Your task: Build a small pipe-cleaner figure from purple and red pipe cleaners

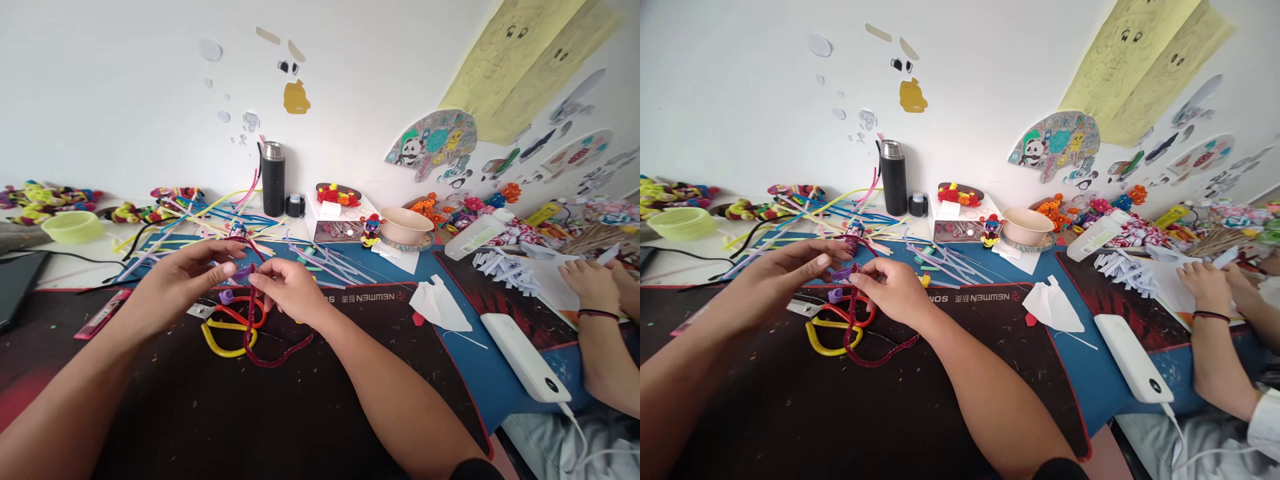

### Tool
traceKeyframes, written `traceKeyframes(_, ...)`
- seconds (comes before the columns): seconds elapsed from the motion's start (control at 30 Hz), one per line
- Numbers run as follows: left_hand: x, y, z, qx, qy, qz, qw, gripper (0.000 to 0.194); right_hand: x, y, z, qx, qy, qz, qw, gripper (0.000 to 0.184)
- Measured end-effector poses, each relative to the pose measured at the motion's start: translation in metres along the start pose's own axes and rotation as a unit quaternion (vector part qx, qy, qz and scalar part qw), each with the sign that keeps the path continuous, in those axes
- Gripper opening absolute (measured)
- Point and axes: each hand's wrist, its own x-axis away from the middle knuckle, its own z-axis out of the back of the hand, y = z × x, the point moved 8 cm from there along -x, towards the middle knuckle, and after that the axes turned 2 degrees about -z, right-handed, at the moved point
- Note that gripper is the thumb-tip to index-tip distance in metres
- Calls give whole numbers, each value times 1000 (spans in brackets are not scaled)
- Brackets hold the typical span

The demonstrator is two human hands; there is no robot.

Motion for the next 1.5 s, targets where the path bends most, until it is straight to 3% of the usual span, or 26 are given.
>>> traceKeyframes(0.13, 9, 34, 1, -179, -11, -156, 971, 43, -2, 5, 0, -29, -13, -3, 999, 30)
traceKeyframes(0.37, 16, 46, -20, -266, -23, -258, 928, 26, -2, 5, -6, -38, -31, -1, 999, 38)
traceKeyframes(0.73, 18, 44, -23, -282, 32, -203, 937, 27, -1, 3, -12, -105, -46, -19, 993, 30)
traceKeyframes(0.97, 22, 52, -21, -294, 78, -230, 925, 23, 0, 2, -13, -143, -45, -40, 988, 39)
traceKeyframes(1.17, 23, 53, -20, -301, 91, -230, 921, 24, -1, 9, -15, -181, -42, -82, 979, 26)
traceKeyframes(1.5, 24, 55, -19, -305, 93, -237, 918, 23, -1, 11, -14, -201, -39, -90, 975, 22)
